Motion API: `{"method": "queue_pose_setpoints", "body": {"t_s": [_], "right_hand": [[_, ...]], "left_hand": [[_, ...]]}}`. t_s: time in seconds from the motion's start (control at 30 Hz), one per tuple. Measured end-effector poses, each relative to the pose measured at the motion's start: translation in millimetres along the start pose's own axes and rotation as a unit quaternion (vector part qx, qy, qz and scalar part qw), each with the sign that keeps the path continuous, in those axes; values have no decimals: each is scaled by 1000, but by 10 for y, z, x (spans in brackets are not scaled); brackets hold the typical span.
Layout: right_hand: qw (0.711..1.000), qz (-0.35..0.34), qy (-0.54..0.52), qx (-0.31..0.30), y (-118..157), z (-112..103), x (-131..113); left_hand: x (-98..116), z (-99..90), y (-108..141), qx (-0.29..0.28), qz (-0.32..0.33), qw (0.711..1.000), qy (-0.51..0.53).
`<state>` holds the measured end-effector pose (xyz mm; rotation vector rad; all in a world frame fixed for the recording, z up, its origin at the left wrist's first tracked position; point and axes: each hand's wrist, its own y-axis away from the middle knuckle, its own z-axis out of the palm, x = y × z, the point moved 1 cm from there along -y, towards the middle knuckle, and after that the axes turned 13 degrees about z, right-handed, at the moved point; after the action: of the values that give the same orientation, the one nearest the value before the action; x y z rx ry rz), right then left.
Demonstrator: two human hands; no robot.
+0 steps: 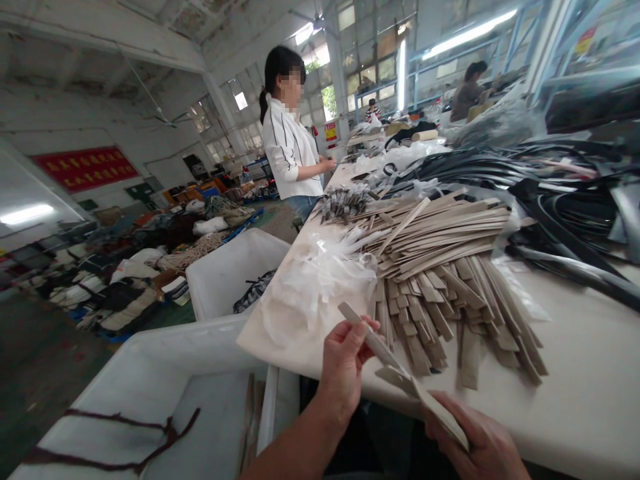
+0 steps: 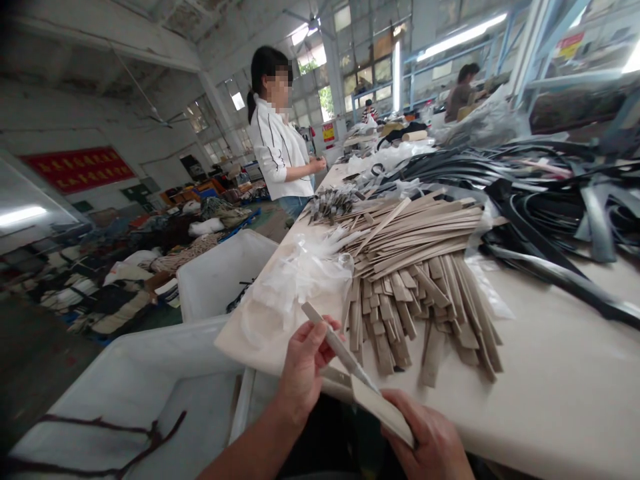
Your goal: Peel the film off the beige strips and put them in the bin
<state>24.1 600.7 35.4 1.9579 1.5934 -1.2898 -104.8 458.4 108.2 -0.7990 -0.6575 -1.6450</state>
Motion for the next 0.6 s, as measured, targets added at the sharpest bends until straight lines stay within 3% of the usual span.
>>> {"method": "queue_pose_setpoints", "body": {"t_s": [0.13, 0.27, 0.47, 0.6], "right_hand": [[999, 18, -15, -37, -14, 80, -28], [994, 38, -65, -85, -10, 158, -163], [991, 82, -72, -81, 49, 262, -302], [992, 103, -57, -47, 17, 299, -384]], "left_hand": [[-154, -81, 235, -2, -14, 1000, 0], [-163, -155, 324, 13, -10, 1000, -10], [-222, -282, 446, 15, -14, 1000, 2], [-286, -316, 641, -44, -36, 998, -1]]}}
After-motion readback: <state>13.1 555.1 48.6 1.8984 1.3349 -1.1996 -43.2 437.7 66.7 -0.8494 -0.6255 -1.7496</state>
